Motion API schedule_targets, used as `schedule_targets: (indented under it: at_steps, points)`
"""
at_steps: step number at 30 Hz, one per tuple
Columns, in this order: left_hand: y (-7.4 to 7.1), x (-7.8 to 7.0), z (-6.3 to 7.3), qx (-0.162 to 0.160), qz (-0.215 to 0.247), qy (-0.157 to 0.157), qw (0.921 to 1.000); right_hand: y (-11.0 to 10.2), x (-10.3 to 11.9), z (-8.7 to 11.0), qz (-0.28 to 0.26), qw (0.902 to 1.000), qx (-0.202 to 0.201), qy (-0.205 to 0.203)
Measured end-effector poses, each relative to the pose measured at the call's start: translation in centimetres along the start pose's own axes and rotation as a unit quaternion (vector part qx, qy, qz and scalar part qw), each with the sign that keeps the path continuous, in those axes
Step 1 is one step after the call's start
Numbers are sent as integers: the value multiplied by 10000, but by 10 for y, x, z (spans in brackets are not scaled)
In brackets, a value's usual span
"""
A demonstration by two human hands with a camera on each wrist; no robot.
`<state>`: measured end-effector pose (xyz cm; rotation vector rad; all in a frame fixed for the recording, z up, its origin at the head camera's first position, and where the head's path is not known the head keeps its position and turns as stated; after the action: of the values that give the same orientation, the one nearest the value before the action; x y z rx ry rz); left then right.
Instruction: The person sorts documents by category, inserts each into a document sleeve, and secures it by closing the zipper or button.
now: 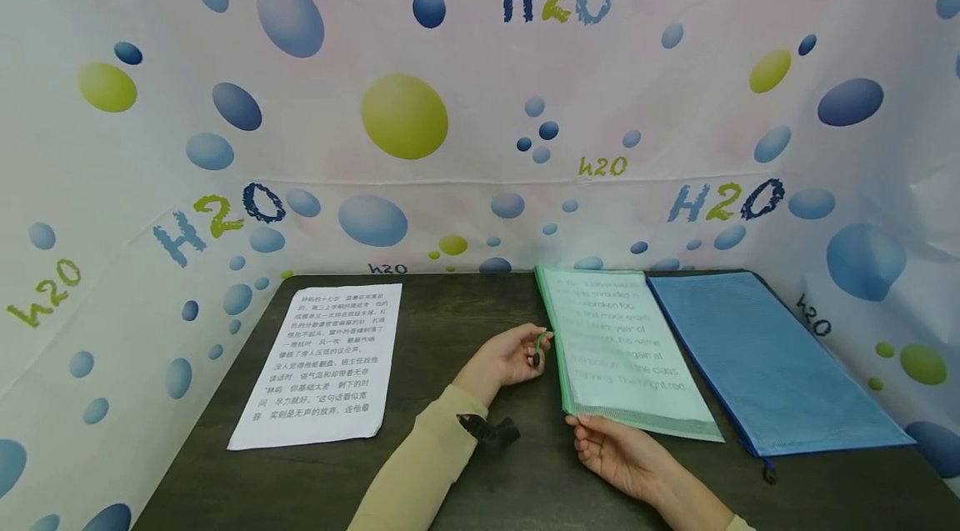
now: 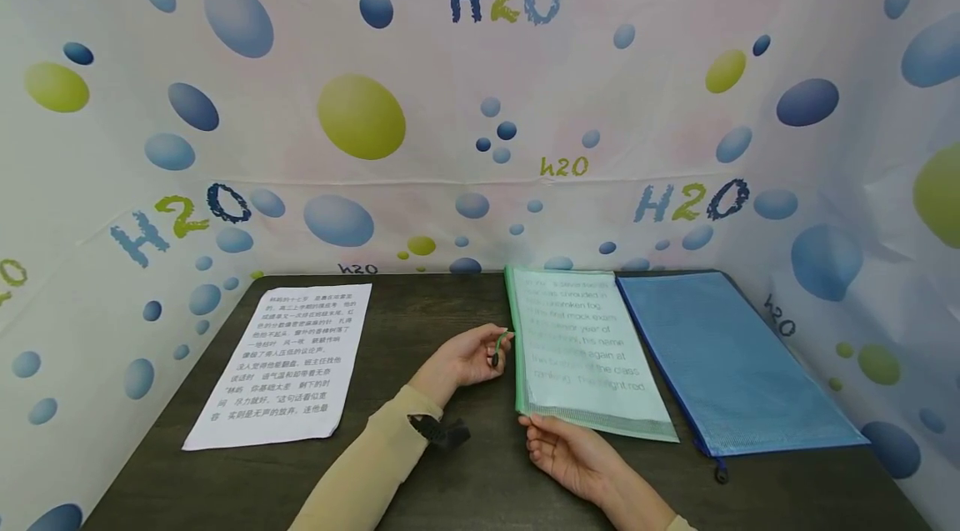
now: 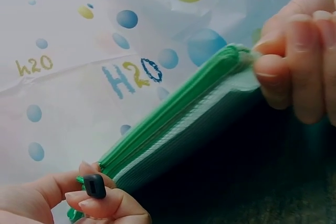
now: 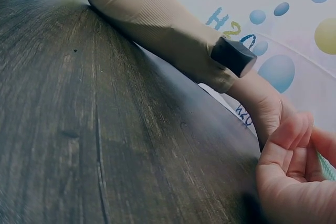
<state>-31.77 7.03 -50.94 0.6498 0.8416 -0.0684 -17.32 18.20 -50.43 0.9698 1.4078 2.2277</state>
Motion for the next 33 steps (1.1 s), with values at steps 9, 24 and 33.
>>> schedule_targets:
  at_steps: [9, 24, 33]
  points:
    - [-1, -11, -11, -237, 175, 97, 9995, -1, 0, -1, 10, 10000, 44, -12]
    - [-8, -49, -29, -759, -5, 361, 9965, 3, -4, 1, 168, 9998, 79, -21]
    - [-14, -68, -36, -1074, -169, 512, 9927, 3, -6, 0, 107, 9999, 30, 10]
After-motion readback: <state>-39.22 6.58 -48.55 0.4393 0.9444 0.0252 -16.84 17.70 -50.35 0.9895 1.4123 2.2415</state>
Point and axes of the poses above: each hand's wrist, its own z-axis away from the middle knuckle, its own y-axis out of the palm, x = y × z, the point moved 7 cm from there along -z, towards the middle knuckle, and after that the axes turned 14 degrees about -z, right-handed, at the moved point
